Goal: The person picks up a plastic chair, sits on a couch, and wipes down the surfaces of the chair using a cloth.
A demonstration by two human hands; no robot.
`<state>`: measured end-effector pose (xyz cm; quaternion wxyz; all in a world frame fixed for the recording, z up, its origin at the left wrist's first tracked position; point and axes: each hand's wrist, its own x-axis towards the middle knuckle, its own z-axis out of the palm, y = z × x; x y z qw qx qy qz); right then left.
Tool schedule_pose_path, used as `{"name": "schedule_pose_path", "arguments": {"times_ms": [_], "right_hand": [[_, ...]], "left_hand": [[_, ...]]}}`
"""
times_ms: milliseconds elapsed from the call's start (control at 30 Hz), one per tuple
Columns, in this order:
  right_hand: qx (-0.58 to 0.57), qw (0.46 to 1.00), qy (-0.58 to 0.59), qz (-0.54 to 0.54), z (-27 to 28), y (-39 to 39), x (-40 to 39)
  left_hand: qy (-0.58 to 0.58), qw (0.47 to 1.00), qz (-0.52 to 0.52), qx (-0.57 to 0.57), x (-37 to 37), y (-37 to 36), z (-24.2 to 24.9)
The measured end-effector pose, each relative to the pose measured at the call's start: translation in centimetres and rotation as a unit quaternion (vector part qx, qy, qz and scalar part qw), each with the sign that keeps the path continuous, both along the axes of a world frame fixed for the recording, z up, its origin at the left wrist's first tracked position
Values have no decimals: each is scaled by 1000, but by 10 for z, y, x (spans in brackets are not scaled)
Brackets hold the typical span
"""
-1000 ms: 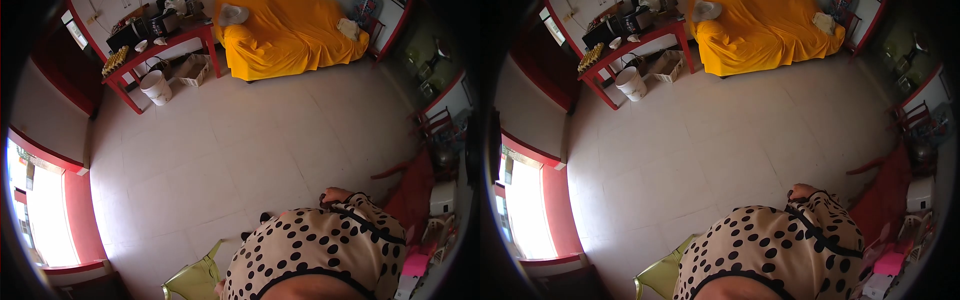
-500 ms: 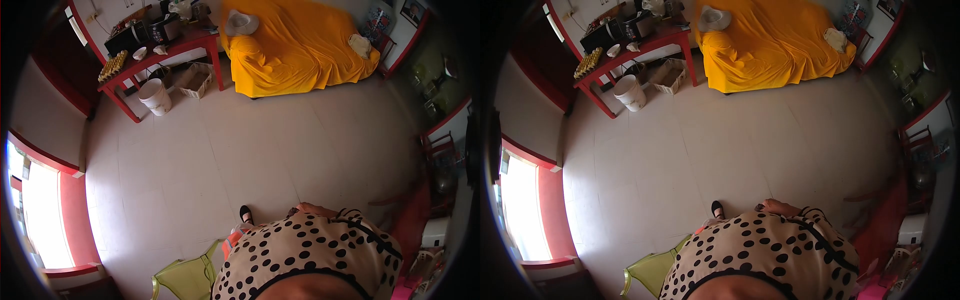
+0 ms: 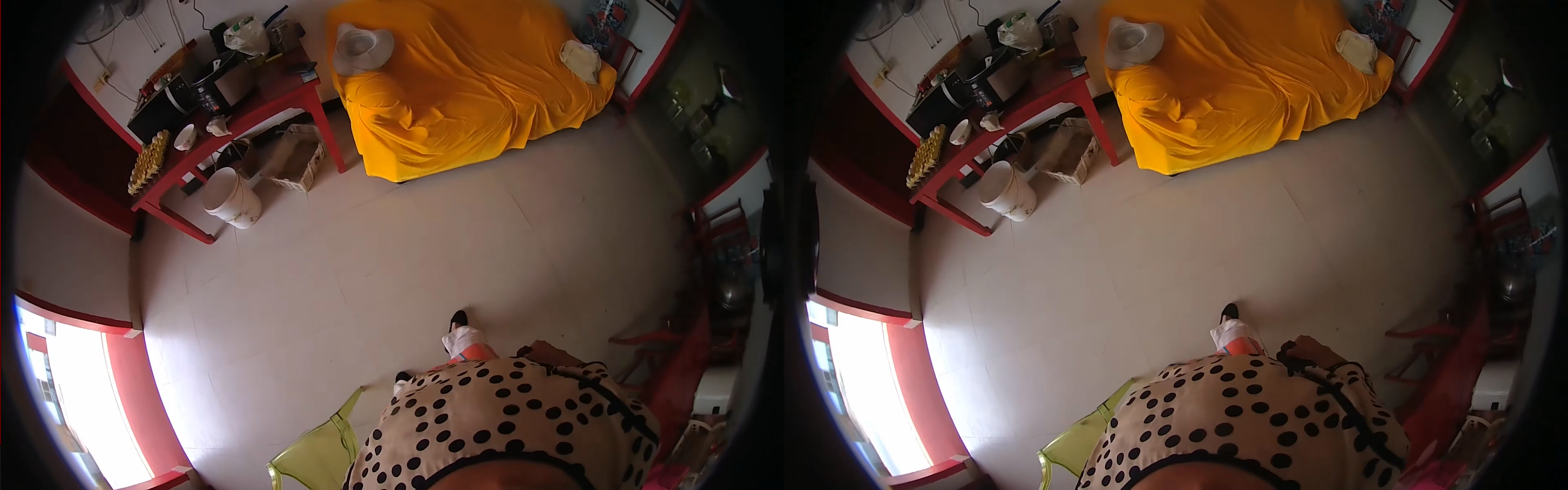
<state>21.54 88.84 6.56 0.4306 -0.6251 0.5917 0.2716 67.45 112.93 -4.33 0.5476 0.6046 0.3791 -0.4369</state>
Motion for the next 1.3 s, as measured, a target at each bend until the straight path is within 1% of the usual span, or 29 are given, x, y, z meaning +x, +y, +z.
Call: {"name": "schedule_pose_path", "arguments": {"times_ms": [133, 233, 300, 367, 400, 433, 500, 533, 600, 633, 667, 733, 800, 833, 867, 900, 933, 1000, 1067, 1100, 1200, 1267, 1300], "right_hand": [[43, 999, 26, 15, 15, -75, -30], [59, 996, 55, 44, 32, -145, -36], [22, 996, 56, 67, 36, -198, -34], [-79, 991, 17, 105, 24, -253, -33], [-129, 984, -5, 124, 13, -278, -28], [-132, 982, -77, 113, 6, -304, -20], [-73, 970, -177, 149, 4, -359, 8], [-86, 963, -203, 154, 8, -381, 34], [-99, 964, -192, 155, 19, -420, 89], [-80, 966, -171, 179, 15, -443, 113], [-71, 968, -164, 177, 7, -463, 134], [-52, 959, -217, 172, 21, -497, 177], [-18, 939, -279, 198, 58, -531, 213], [-17, 936, -285, 207, 47, -552, 227], [-16, 933, -290, 213, 53, -569, 245], [4, 945, -256, 205, 62, -590, 258], [-15, 933, -299, 200, 47, -609, 268], [14, 906, -399, 140, 65, -636, 297], [100, 892, -427, 106, 65, -667, 327], [120, 891, -420, 122, 62, -683, 344], [117, 849, -483, 180, 58, -727, 401], [83, 819, -509, 252, 62, -757, 440], [73, 815, -495, 294, 57, -774, 460]], "left_hand": [[-16, 1000, 12, 20, -14, -57, 7], [-29, 999, 27, 29, -22, -101, 12], [-38, 997, 52, 33, -25, -126, 10], [-42, 995, 82, 38, -26, -153, 9], [-46, 994, 94, 37, -26, -166, 9], [-50, 992, 109, 41, -25, -181, 8], [-52, 988, 136, 43, -26, -208, 2], [-54, 986, 150, 47, -25, -222, -2], [-56, 981, 178, 55, -25, -252, -10], [-54, 979, 189, 59, -24, -266, -13], [-55, 975, 205, 64, -22, -280, -14], [-53, 966, 241, 71, -20, -304, -16], [-47, 958, 273, 79, -25, -324, -17], [-44, 953, 288, 84, -27, -334, -16], [-39, 949, 301, 89, -31, -343, -15], [-33, 945, 312, 93, -36, -352, -14], [-31, 940, 326, 97, -41, -361, -12], [-23, 928, 357, 102, -56, -374, -9], [-18, 913, 393, 107, -72, -390, -6], [-14, 905, 411, 106, -79, -400, -7], [-3, 872, 478, 105, -112, -432, -7], [9, 845, 526, 102, -139, -455, -8], [15, 830, 548, 98, -154, -468, -8]]}}
